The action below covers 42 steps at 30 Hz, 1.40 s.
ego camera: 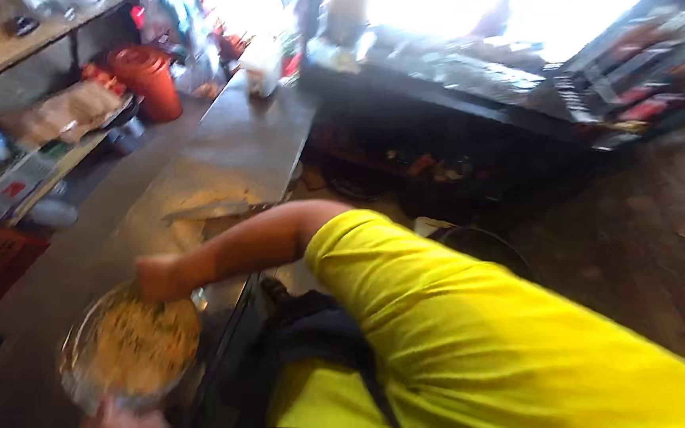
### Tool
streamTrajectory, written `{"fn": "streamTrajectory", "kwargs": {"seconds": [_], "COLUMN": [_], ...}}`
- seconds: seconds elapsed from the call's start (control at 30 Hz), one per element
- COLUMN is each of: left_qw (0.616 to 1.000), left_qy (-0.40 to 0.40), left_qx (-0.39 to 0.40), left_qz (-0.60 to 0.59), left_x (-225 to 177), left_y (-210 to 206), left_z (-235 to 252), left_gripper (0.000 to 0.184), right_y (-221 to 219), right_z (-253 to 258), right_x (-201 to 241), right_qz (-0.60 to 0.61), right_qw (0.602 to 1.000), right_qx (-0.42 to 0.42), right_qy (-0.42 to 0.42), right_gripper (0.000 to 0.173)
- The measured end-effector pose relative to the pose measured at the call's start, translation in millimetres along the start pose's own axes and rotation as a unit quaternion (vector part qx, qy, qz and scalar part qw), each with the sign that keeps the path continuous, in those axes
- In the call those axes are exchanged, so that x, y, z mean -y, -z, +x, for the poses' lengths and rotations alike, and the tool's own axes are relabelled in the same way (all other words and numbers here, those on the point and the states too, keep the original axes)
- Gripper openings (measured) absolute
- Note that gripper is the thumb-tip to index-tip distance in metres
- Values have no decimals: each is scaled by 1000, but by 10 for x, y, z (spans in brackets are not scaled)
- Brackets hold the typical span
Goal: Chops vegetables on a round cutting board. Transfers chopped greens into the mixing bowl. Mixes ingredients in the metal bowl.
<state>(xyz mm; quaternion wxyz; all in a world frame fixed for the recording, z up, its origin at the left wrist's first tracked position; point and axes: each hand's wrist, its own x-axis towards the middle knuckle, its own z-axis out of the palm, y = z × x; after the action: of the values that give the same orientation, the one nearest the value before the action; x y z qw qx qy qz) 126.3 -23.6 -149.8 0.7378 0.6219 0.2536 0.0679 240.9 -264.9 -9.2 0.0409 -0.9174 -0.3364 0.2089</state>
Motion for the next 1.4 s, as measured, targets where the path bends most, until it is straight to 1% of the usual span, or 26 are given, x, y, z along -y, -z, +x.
{"fn": "streamTrajectory", "kwargs": {"seconds": [0.03,0.07,0.13,0.17,0.2,0.27,0.33,0.43,0.57,0.7,0.77,0.83,0.9,0.97,1.0,1.07,1.17,1.23,1.33,1.4], "left_qw": [999,998,996,995,994,993,991,989,987,985,985,985,985,981,980,979,981,981,979,977], "left_qy": [13,20,17,20,27,39,38,38,29,35,44,40,44,65,68,60,58,56,63,71], "left_qx": [-26,-53,-88,-95,-102,-108,-114,-121,-132,-132,-129,-128,-126,-132,-134,-135,-138,-140,-151,-159], "left_qz": [12,17,16,11,3,-30,-60,-75,-91,-103,-109,-111,-113,-128,-134,-141,-126,-122,-120,-119], "left_x": [-24,-55,-58,-34,-1,62,95,122,125,167,163,143,136,130,140,173,173,172,155,142], "left_y": [-47,-108,-129,-114,-86,-22,12,13,-10,-7,-1,1,10,6,6,13,25,24,8,-3], "left_z": [-33,-54,28,83,125,167,183,163,173,182,180,184,184,172,170,171,168,174,176,171], "left_gripper": [51,49,44,45,47,58,60,60,58,55,56,54,54,59,60,60,59,60,60,60], "right_y": [76,97,50,11,-22,-65,-117,-138,-154,-287,-313,-244,-68,105,189,319,375,334,209,72], "right_z": [13,80,359,518,657,817,884,820,562,448,496,595,712,806,839,890,953,982,983,942], "right_x": [30,53,83,111,126,127,96,68,133,344,482,580,664,706,737,822,858,759,516,322], "right_qz": [7,-19,-129,-168,-204,-277,-321,-327,-255,-189,-154,-108,-69,-50,-60,-133,-269,-331,-364,-358], "right_qw": [1000,998,980,969,956,933,923,925,950,973,980,986,987,991,993,988,960,939,921,918], "right_qx": [-23,-46,-86,-100,-109,-104,-77,-14,64,97,111,119,141,123,105,74,69,51,23,26], "right_qy": [12,40,121,153,182,206,199,194,166,94,60,43,15,-5,-11,-5,42,85,136,166], "right_gripper": [25,23,23,24,25,24,22,17,12,25,26,21,20,19,19,16,11,9,11,13]}}
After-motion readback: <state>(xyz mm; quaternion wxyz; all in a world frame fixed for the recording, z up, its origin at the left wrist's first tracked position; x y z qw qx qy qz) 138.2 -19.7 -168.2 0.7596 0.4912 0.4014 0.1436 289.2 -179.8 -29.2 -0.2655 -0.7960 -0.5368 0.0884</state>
